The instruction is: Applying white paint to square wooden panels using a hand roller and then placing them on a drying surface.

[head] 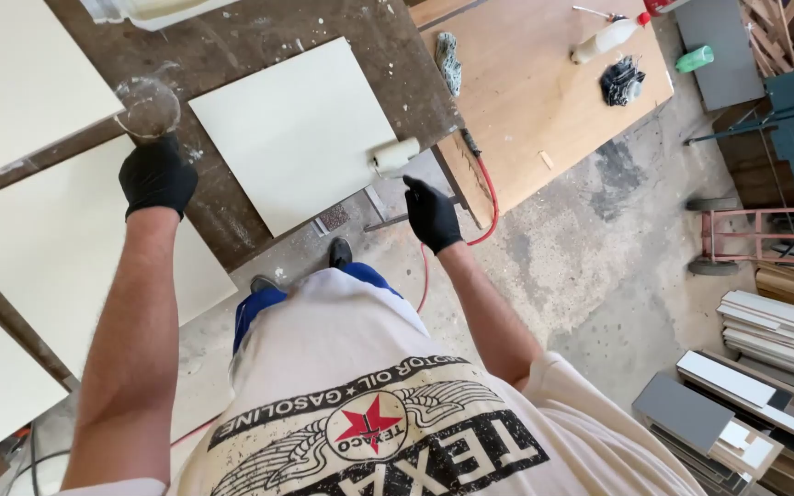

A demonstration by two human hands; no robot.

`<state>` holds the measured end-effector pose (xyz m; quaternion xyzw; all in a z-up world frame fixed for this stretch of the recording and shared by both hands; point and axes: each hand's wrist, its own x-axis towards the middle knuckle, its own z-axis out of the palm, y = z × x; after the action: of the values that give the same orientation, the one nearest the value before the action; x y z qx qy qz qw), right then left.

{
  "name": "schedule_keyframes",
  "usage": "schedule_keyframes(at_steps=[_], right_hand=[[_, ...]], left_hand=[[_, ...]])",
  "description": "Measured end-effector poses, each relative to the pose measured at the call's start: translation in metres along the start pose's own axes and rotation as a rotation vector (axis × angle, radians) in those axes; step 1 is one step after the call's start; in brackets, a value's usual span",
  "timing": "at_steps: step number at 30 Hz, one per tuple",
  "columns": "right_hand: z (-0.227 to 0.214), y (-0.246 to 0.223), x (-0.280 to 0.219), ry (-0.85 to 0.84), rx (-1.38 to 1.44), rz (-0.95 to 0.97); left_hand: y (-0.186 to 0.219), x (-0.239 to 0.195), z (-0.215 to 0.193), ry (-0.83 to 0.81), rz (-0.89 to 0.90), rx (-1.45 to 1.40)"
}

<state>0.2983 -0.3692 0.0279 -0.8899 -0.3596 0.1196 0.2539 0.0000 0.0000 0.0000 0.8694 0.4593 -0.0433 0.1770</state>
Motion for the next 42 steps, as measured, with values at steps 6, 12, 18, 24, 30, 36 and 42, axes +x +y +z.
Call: schedule_keyframes(at_steps=[6,12,18,24,30,36,42], right_hand=[[0.013,-0.001,0.004,0.014,0.095,0.058],[0.013,-0.007,-0.009,0.047,0.090,0.049],[-0.027,-0.008,-0.034,0.013,0.020,-0.035],[-0.128,0.050,0.067,-0.233,0.111,-0.577],[-0.147,-0.005,0.152,-0.679,-0.245,-0.482],[-0.122,-0.041,0.181,-0.867,-0.455,-0.430],[-0.073,-0.163,0.135,-1.181,-0.723,-0.422]], left_hand=[[-0.006,0.008,0.010,0.022,0.022,0.041],[-0.004,0.001,0.004,0.021,0.019,-0.003],[0.007,-0.004,-0.010,0.010,0.010,-0.008],[0.000,0.005,0.008,0.045,-0.011,-0.004],[0.003,0.002,0.005,0.043,0.002,0.019],[0.006,0.007,0.013,0.069,-0.049,0.021],[0.018,0.006,0.009,0.046,-0.098,-0.078]])
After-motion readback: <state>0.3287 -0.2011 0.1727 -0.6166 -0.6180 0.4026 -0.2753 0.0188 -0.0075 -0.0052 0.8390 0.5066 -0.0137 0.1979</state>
